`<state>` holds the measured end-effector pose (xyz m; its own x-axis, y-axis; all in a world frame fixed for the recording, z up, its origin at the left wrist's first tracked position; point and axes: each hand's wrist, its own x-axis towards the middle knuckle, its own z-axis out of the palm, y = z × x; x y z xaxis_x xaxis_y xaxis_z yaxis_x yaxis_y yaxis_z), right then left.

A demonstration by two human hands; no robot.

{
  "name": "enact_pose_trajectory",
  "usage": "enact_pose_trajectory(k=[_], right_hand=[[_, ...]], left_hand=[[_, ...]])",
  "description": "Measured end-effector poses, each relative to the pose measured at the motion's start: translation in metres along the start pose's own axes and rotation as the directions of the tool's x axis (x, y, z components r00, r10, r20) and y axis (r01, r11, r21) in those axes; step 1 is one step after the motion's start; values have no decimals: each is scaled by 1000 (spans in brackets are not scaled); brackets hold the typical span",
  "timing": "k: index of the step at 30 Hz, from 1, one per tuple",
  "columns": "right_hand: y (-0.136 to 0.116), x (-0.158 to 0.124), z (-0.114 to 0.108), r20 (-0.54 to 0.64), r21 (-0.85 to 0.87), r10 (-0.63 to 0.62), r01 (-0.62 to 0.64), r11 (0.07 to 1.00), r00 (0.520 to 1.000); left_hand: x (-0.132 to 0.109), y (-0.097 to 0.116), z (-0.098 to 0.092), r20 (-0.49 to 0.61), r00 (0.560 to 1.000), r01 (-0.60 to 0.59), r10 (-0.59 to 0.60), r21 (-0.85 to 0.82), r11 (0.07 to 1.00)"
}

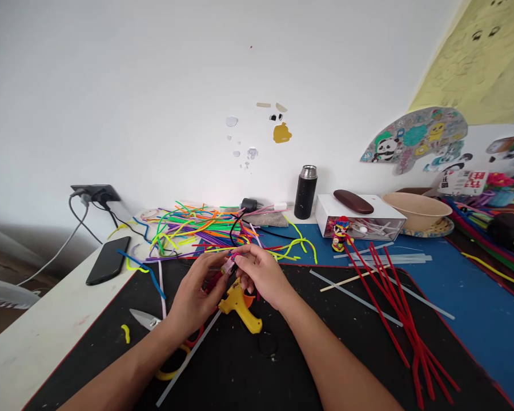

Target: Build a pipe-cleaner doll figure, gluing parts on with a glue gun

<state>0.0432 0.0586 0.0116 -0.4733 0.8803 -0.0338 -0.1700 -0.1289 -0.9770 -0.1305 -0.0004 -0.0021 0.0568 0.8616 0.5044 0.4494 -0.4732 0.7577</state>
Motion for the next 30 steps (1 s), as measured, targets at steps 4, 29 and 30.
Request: enact_pose_trajectory(k=[4, 29, 30], right_hand=[[-1, 0, 0, -17, -24, -14, 14, 1000, 1000], [0, -5, 6, 70, -202, -42, 55, 978, 997], [0, -5, 7, 73, -204, -42, 56, 977, 996]], left_hand=[[2, 3, 2, 18, 984, 174, -175, -229, 958], [14, 4, -9, 344, 828, 554, -443, -624, 551], [14, 4, -9, 343, 827, 555, -446, -626, 547]])
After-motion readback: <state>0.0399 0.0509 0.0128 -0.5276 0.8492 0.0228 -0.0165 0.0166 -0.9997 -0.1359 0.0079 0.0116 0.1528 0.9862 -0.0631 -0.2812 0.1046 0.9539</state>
